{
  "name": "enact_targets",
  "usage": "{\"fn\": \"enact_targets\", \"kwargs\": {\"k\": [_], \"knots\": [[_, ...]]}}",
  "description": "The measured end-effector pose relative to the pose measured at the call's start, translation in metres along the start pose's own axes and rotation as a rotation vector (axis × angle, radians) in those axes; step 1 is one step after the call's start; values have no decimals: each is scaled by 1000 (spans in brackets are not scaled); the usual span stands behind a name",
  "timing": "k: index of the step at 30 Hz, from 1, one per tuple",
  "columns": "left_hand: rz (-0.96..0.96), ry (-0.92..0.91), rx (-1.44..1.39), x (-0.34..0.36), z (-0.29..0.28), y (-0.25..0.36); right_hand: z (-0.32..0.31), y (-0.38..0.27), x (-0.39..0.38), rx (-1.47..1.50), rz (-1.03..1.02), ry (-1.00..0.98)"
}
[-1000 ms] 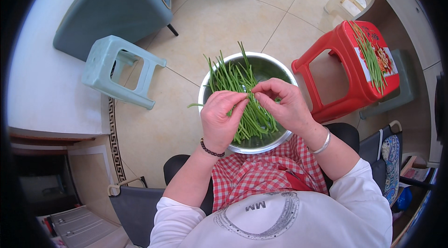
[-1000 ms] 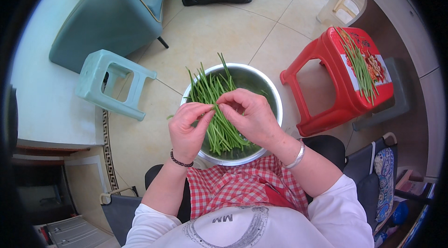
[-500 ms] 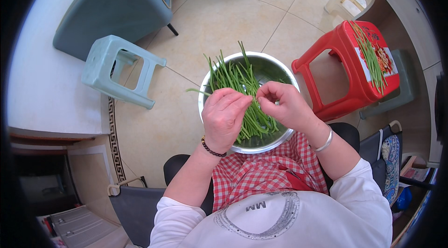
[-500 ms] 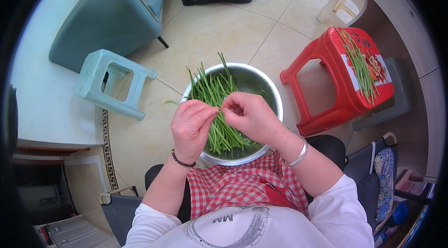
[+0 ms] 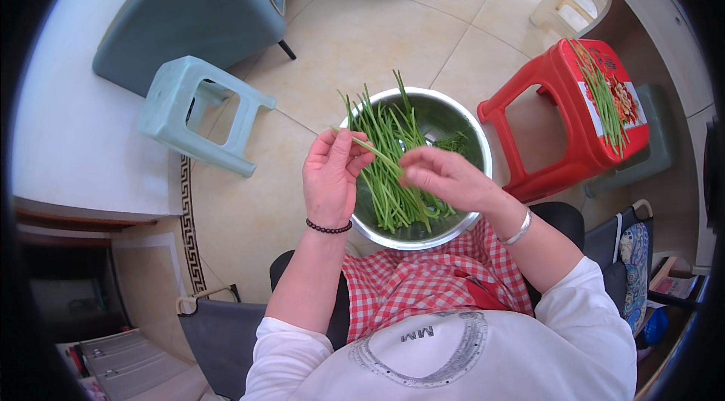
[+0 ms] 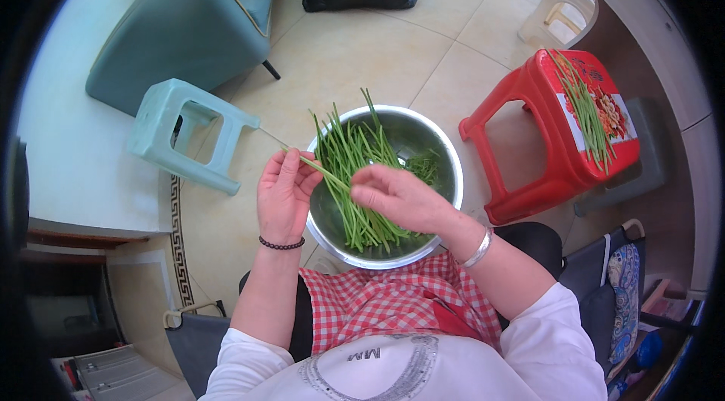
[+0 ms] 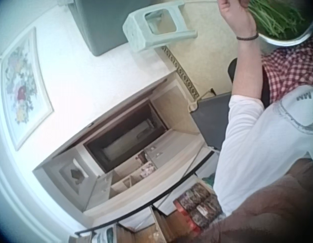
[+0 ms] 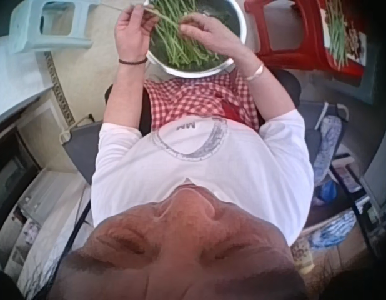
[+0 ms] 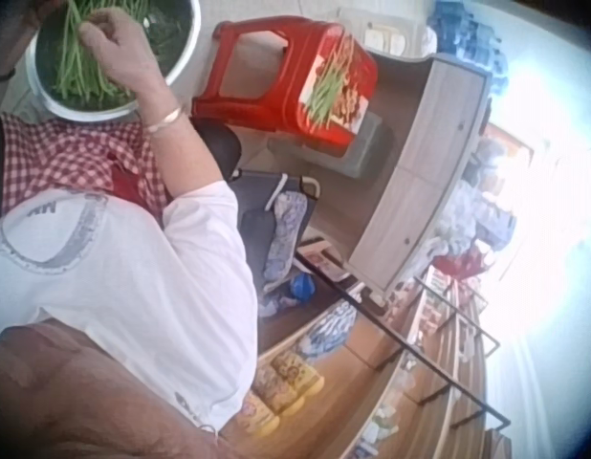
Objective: The person sits with a metal bowl on their lap and snaps the ends off long green vegetables, likely water spinach. They place the trimmed pieces into the bowl and occasionally drop the ends onto a nearby red stool.
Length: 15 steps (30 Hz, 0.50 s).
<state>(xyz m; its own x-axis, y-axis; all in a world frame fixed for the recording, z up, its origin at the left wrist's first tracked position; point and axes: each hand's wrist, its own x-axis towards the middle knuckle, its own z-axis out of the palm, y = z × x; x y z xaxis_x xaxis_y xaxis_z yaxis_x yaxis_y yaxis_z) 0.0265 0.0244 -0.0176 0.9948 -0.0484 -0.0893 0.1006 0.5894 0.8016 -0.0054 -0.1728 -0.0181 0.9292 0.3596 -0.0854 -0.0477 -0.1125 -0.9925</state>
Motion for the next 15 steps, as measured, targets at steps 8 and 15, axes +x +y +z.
{"fn": "enact_targets", "kwargs": {"k": [8,15], "knots": [[-61,21,36,4,-5,0,6,-9,0,34,175,-129],[-279,-162,111,-7,5,-12,6,-9,-1,-14,153,-89]]}}
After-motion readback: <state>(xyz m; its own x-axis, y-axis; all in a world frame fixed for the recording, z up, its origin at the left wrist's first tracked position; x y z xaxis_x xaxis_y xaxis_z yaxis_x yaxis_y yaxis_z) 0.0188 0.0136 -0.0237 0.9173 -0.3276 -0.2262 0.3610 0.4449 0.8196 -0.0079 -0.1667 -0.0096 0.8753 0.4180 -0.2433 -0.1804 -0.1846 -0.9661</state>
